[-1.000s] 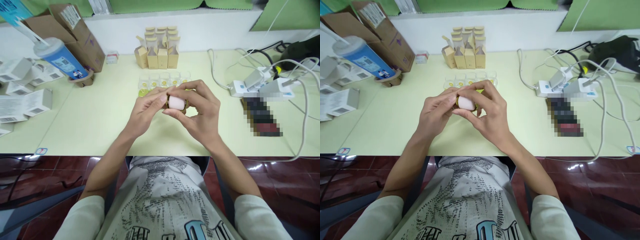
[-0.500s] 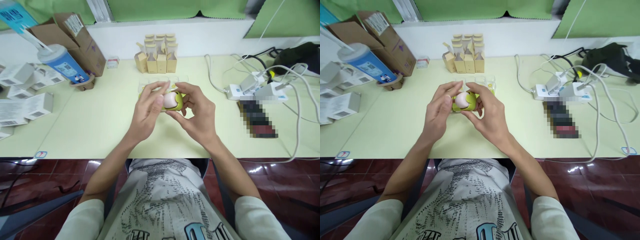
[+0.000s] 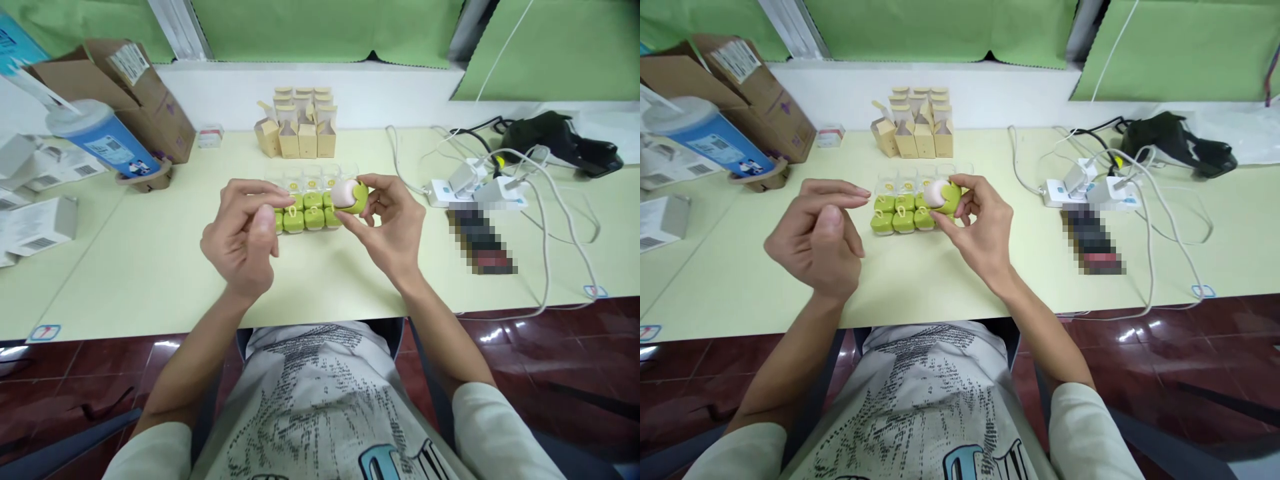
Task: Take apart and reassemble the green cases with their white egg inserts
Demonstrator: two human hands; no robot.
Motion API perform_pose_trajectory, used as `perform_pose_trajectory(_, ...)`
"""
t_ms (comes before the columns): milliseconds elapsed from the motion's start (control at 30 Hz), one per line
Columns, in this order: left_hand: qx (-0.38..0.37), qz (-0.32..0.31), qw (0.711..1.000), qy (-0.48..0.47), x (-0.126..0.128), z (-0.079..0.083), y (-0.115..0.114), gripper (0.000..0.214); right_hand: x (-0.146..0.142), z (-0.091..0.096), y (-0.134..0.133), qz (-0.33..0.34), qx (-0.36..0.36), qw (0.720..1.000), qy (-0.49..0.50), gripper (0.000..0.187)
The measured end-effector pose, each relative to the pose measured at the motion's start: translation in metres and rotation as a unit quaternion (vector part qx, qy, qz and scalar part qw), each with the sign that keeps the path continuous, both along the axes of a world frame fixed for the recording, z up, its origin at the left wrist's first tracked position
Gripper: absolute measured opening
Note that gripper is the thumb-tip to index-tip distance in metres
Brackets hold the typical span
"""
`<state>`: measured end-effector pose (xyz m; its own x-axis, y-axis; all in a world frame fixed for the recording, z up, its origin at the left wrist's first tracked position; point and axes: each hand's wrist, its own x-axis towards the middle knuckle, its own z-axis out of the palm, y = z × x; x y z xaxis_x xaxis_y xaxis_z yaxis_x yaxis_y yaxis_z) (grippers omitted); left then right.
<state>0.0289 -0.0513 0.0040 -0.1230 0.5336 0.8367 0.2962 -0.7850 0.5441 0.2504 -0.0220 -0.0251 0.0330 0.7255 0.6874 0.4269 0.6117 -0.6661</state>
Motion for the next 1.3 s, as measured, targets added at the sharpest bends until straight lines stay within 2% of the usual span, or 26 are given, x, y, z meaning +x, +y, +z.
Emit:
perform_pose_trajectory(100,-0.026,-0.012,0.999,0.034,-0.004,-0.002,0.007,0.024,0.005,0.008,-0.002,-0.015,0.033,0.998,-0.048,0.049)
perform_pose_trajectory(167,-0.027,-0.028,0.993,0.111,-0.003,-0.006,0.014,0.035,0.003,0.011,-0.005,-0.001,0.052,0.996,-0.076,0.045)
perform_pose_trajectory(233,-0.019,-0.036,0.988,0.146,0.000,-0.010,0.017,0.044,-0.001,0.011,-0.007,0.016,0.062,0.995,-0.080,0.044)
perform_pose_trajectory(333,-0.015,-0.014,0.997,0.077,-0.001,-0.008,0.011,0.062,0.004,0.007,-0.004,0.015,0.052,0.997,-0.050,0.050)
perform_pose_trajectory(400,-0.014,0.013,0.999,0.044,-0.008,-0.001,0.004,0.073,0.020,0.009,0.002,0.012,0.033,0.999,-0.036,0.057)
perform_pose_trajectory(467,-0.020,0.021,0.998,0.056,-0.023,0.008,0.004,0.073,0.044,0.015,0.012,0.018,0.001,0.998,-0.065,0.062)
perform_pose_trajectory(567,-0.051,0.010,0.994,0.101,-0.054,0.015,0.027,0.065,0.077,0.024,0.034,0.040,-0.044,0.981,-0.182,0.062)
perform_pose_trajectory(667,-0.071,0.028,0.990,0.115,-0.084,0.003,0.068,0.067,0.092,0.020,0.056,0.076,-0.074,0.958,-0.267,0.057)
perform_pose_trajectory(733,-0.080,0.066,0.990,0.095,-0.096,-0.015,0.092,0.069,0.092,0.009,0.065,0.093,-0.090,0.946,-0.298,0.049)
perform_pose_trajectory(800,-0.123,0.101,0.986,0.055,-0.103,-0.034,0.106,0.071,0.088,-0.003,0.067,0.109,-0.093,0.939,-0.313,0.042)
perform_pose_trajectory(900,-0.207,0.130,0.968,0.064,-0.105,-0.055,0.108,0.067,0.082,-0.016,0.064,0.126,-0.085,0.937,-0.314,0.042)
perform_pose_trajectory(967,-0.250,0.130,0.956,0.083,-0.103,-0.061,0.104,0.063,0.082,-0.019,0.064,0.131,-0.082,0.939,-0.307,0.043)
perform_pose_trajectory(1100,-0.301,0.100,0.946,0.069,-0.093,-0.059,0.098,0.061,0.084,-0.023,0.069,0.141,-0.089,0.943,-0.289,0.046)
perform_pose_trajectory(1300,-0.330,0.059,0.942,0.030,-0.081,-0.057,0.092,0.063,0.083,-0.028,0.075,0.157,-0.099,0.944,-0.271,0.050)
